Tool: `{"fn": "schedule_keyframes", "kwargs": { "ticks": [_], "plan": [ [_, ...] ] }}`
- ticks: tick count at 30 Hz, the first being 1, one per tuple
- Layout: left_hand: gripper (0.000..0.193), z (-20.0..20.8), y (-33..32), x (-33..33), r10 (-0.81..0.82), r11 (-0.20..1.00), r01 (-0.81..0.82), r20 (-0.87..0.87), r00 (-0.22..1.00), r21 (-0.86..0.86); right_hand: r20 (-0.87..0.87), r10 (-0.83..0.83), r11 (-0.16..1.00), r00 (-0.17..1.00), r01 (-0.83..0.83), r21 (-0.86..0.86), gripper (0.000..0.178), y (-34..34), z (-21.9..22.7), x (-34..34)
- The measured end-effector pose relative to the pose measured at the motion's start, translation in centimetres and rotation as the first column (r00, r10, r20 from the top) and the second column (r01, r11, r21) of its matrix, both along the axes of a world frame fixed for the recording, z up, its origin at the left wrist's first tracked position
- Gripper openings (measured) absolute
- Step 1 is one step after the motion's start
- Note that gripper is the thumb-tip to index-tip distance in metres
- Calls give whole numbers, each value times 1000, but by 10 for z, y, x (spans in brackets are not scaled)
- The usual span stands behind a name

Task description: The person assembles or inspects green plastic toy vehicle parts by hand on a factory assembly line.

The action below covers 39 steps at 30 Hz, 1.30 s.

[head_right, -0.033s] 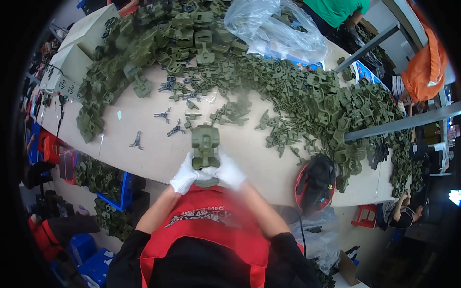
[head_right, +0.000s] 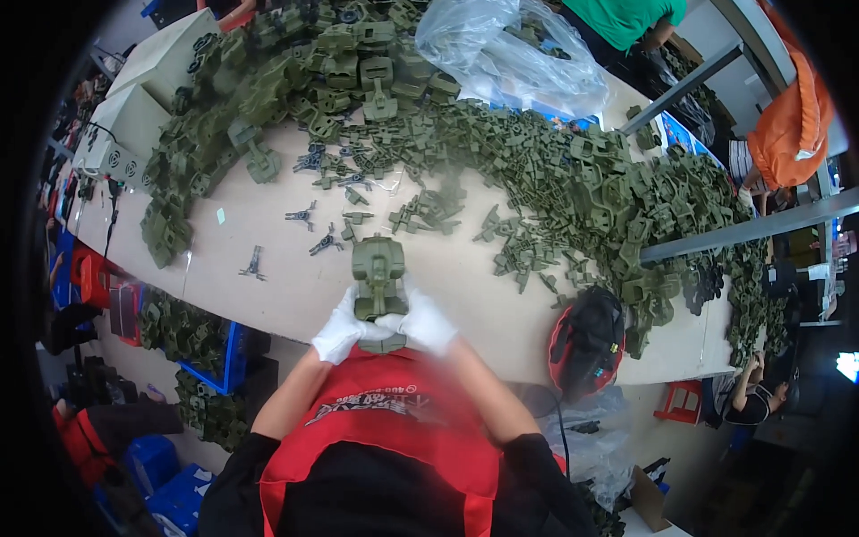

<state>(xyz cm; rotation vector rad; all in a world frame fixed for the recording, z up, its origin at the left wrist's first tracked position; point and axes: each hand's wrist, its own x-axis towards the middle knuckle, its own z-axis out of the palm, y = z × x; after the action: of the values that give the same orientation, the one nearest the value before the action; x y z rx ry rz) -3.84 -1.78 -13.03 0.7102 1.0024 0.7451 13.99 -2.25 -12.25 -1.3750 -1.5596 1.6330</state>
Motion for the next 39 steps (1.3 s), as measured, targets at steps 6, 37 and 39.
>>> {"fn": "schedule_keyframes", "kwargs": {
  "ticks": [6,37,39],
  "plan": [
    [65,33,-5,-60,-63,953,169,382,922,-251,-18,6,973,1000,-10,-231,71,-1,-5,19],
    [56,98,17,13,250,959,-276,257,933,67,248,-354,925,902,299,233,18,39,128,-8],
    [49,94,10,15,285,935,-311,158,945,171,225,-434,879,873,355,318,18,34,123,-12]
  ]
}}
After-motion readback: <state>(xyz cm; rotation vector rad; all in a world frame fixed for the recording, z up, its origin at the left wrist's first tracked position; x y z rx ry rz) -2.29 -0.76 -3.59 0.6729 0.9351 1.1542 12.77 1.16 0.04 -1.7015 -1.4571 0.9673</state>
